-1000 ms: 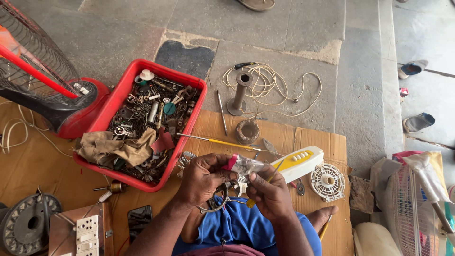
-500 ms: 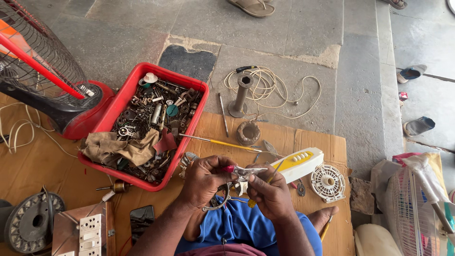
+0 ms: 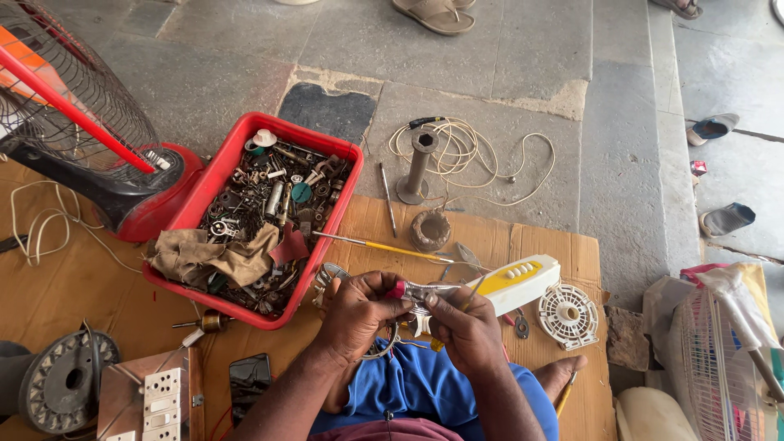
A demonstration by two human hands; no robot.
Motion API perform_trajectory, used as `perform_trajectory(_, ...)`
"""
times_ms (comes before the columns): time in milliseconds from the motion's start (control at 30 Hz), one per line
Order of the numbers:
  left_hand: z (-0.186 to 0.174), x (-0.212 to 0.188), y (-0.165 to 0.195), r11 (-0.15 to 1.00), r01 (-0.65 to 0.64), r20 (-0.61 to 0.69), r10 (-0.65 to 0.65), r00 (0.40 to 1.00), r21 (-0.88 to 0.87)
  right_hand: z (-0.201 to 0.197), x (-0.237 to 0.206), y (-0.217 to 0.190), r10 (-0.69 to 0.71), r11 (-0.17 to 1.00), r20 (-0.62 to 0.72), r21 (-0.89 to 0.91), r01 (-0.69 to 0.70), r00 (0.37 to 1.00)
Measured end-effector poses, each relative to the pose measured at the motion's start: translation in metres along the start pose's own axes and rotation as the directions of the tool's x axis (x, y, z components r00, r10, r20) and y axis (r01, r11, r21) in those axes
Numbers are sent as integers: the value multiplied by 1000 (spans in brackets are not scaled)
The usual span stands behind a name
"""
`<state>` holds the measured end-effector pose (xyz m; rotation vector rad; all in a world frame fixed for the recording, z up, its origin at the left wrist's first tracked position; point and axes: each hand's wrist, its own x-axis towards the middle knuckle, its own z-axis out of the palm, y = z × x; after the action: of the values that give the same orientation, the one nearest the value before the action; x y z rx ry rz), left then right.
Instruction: The person sits on the floor and uses a screwdriver to manipulate a small cylindrical component, then handles a white plastic casing and a circular metal fan motor. They pick up a small plastic bag containing parts and examine it while surrounded by tools and electronic components.
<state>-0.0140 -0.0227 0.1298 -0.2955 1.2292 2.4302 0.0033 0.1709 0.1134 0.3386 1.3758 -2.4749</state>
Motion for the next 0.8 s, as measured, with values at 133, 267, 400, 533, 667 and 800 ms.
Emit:
perform_trajectory(133,0,-6,6,996,-8,21,6,1000,85,4,2,-1,43,999,-6,24,-43,999)
perform_trajectory(267,2,-10,12,973,-117,83,102,991,200,6,3,1,59,998,-23,2,-59,998)
perform_trajectory(400,1,-12,15,991,-12,-19,15,1000,133,9,5,3,66,997,49,24,-67,997)
perform_trajectory(533,-4,-11,13,998,52,-25,-51,998,43,9,6,0,175,976,79,120,-184,981)
perform_trajectory(667,-10,-7,7,994,90,93,-83,992,-67,7,7,-3,253,932,185,218,-290,950)
perform_trajectory(800,-14,-5,3,996,79,90,-75,993,-42,7,9,1,235,892,276,319,-320,932)
